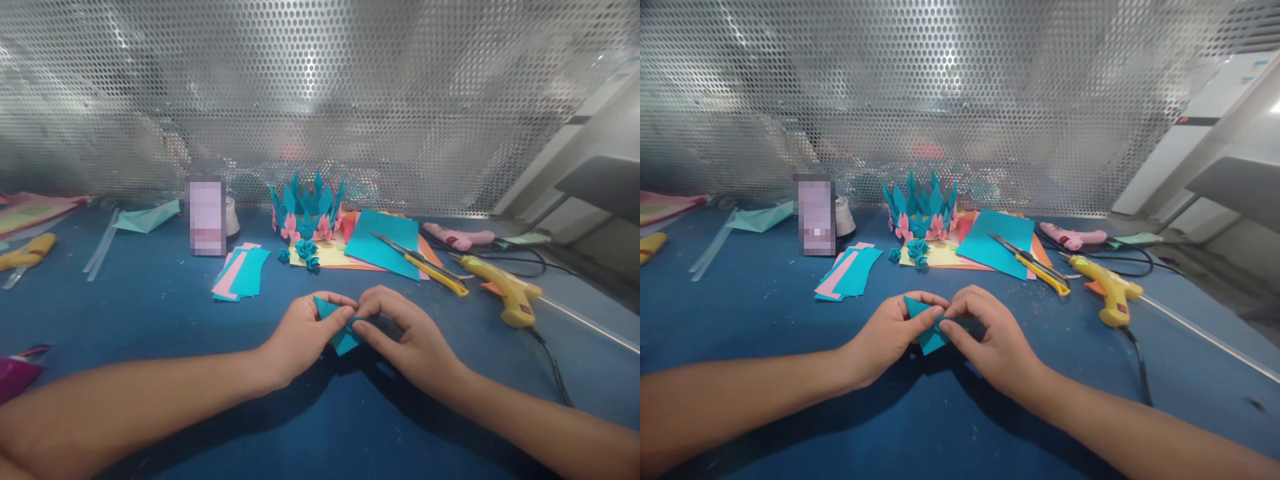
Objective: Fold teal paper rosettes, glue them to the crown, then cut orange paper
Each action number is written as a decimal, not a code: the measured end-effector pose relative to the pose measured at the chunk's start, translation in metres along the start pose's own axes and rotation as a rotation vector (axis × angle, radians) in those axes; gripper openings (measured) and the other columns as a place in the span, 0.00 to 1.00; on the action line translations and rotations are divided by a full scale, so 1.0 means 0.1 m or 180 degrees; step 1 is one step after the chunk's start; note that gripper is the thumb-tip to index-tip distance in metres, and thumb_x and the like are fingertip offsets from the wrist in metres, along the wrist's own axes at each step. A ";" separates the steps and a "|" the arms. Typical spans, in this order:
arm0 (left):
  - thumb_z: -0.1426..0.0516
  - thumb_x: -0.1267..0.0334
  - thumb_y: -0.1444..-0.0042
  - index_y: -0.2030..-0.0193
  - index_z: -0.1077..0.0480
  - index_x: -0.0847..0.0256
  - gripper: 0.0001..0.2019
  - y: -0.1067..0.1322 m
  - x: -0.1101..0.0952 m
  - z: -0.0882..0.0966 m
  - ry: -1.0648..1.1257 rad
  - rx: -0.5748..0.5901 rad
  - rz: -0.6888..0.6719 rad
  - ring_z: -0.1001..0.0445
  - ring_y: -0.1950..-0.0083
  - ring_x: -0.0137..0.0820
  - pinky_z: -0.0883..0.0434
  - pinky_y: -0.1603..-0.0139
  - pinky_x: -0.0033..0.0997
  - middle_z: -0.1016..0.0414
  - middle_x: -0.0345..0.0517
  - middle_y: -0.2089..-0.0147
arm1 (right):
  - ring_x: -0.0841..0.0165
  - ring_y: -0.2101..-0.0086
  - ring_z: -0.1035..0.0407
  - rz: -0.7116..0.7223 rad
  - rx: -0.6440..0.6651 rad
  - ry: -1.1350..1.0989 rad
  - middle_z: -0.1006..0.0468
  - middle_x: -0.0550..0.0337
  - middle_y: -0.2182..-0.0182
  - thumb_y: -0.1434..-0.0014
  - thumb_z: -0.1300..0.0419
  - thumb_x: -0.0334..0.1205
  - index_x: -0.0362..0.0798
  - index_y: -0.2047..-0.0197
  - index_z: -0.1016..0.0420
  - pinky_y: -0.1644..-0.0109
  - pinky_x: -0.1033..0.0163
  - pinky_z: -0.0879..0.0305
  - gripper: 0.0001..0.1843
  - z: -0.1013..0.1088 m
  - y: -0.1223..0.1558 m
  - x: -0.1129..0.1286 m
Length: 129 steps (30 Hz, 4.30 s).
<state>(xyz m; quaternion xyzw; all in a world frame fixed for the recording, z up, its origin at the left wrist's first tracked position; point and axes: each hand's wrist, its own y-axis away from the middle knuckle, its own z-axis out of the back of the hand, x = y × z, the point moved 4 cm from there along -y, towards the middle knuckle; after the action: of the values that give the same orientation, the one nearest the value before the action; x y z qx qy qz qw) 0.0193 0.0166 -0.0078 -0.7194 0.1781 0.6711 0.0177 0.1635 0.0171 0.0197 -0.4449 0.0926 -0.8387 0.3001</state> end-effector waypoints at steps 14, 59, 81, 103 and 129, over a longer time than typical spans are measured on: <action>0.40 0.57 0.50 0.62 0.29 0.63 0.13 0.00 0.01 -0.01 0.0074 0.0068 0.0237 0.37 0.78 0.22 0.43 0.77 0.22 0.33 0.37 0.79 | 0.70 0.71 0.35 -0.0260 0.0141 -0.0032 0.31 0.61 0.72 0.40 0.47 0.39 0.49 0.70 0.37 0.66 0.64 0.36 0.07 -0.01 0.00 -0.04; 0.35 0.72 0.59 0.57 0.44 0.60 0.25 -0.03 -0.08 0.01 0.0795 -0.0134 -0.0058 0.29 0.68 0.24 0.36 0.66 0.24 0.28 0.38 0.68 | 0.72 0.73 0.33 -0.1093 0.0045 -0.1008 0.30 0.63 0.73 0.48 0.39 0.45 0.48 0.66 0.34 0.69 0.66 0.32 0.12 -0.03 0.00 -0.20; 0.35 0.67 0.58 0.56 0.42 0.61 0.24 -0.08 -0.03 0.09 0.0492 -0.0035 -0.0132 0.28 0.69 0.28 0.34 0.64 0.31 0.26 0.41 0.68 | 0.74 0.77 0.34 -0.1549 0.0460 -0.1479 0.31 0.67 0.79 0.49 0.37 0.51 0.48 0.68 0.38 0.71 0.66 0.35 0.17 -0.11 0.04 -0.17; 0.40 0.68 0.50 0.61 0.28 0.60 0.08 -0.01 -0.18 0.06 -0.1128 0.0154 -0.1676 0.31 0.55 0.32 0.34 0.54 0.31 0.29 0.44 0.59 | 0.75 0.81 0.43 -0.1190 0.0840 -0.0788 0.37 0.66 0.84 0.42 0.49 0.56 0.47 0.80 0.40 0.77 0.68 0.46 0.23 -0.09 0.05 -0.11; 0.40 0.70 0.54 0.61 0.31 0.64 0.11 -0.05 -0.09 0.00 -0.0152 0.0508 -0.0696 0.31 0.62 0.29 0.34 0.61 0.29 0.28 0.44 0.62 | 0.75 0.81 0.43 -0.0919 0.0912 -0.0498 0.38 0.67 0.85 0.39 0.51 0.53 0.48 0.81 0.40 0.77 0.69 0.46 0.24 -0.10 0.06 -0.14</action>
<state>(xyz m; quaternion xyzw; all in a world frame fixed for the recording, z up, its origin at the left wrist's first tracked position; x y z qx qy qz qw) 0.0201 0.0231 0.0004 -0.7146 0.1509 0.6659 0.1521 0.1640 0.0191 0.0019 -0.4701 -0.1158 -0.8404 0.2434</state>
